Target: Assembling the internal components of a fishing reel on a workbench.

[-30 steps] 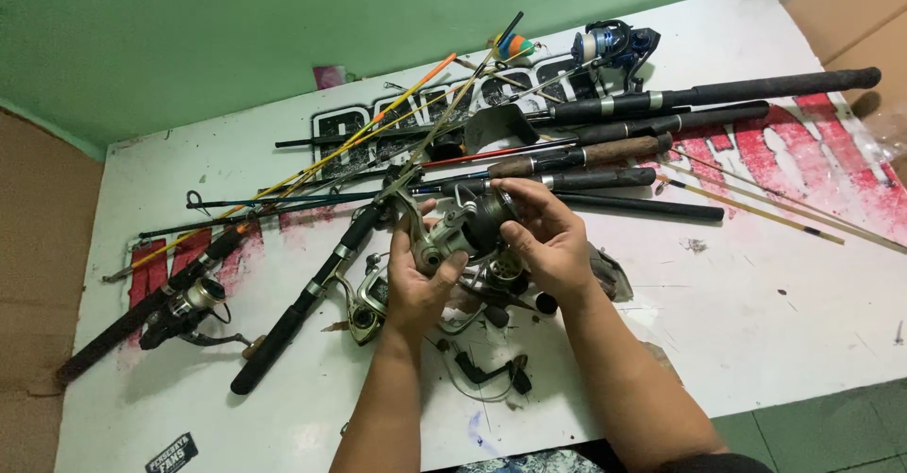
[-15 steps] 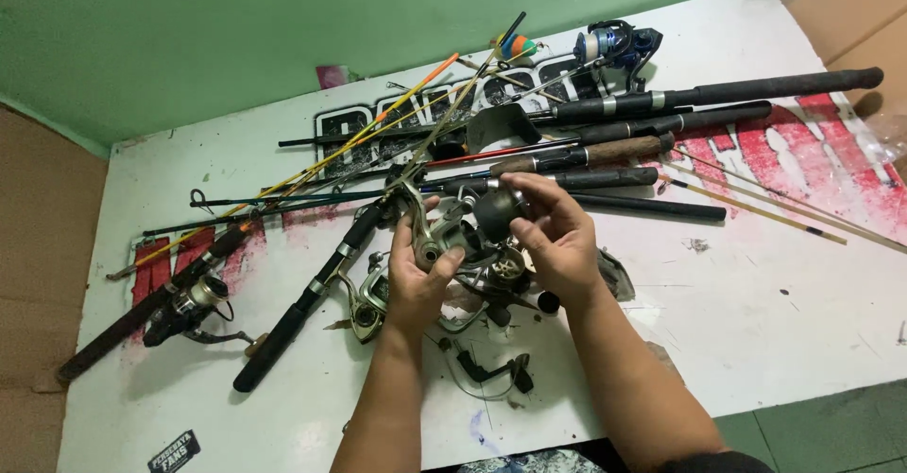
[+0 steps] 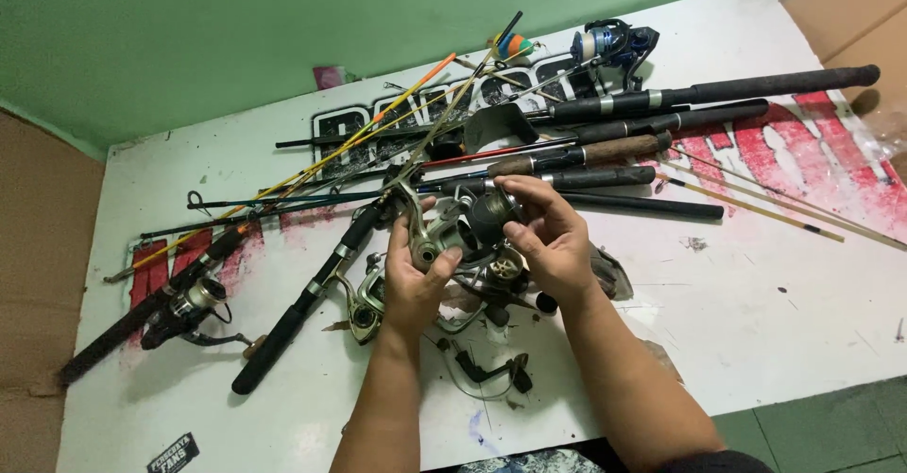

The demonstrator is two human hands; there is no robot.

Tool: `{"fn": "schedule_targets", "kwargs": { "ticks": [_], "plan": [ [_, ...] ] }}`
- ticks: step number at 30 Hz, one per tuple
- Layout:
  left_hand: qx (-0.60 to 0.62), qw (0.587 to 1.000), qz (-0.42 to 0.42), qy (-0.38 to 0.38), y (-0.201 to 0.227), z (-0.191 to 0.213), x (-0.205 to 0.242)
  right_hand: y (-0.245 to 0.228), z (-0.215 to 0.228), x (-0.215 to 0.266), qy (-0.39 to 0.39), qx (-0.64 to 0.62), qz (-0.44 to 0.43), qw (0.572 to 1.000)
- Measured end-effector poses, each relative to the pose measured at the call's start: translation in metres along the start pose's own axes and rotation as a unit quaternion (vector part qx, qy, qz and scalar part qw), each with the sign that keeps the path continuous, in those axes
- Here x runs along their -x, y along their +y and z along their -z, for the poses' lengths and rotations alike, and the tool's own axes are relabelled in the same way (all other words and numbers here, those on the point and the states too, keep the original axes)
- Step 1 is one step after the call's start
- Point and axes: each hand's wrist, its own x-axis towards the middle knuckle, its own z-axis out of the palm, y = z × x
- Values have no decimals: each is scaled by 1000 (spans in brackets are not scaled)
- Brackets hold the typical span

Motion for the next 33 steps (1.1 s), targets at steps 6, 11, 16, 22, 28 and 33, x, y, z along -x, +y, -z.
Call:
{"fn": "schedule_targets", "kwargs": {
  "ticks": [6, 11, 16, 22, 28, 33],
  "plan": [
    [-1, 1000, 2, 12, -5, 3, 0, -2, 3, -3, 13, 13, 15, 1000],
    [9, 1000, 13, 3, 6, -3, 1, 5, 3, 1, -14, 15, 16, 1000],
    [-5, 1000, 6, 4, 2, 0, 1, 1, 1, 0, -31, -9, 5, 999],
    [14, 1000, 11, -6, 3, 2, 2, 10, 4, 3, -25, -8, -18, 999],
    [28, 999, 17, -34, 1, 5, 2, 1, 2, 0, -64, -6, -3, 998],
    [83, 994, 38, -63, 3, 2, 5, 14, 2, 8, -53, 33, 8, 998]
  ]
}}
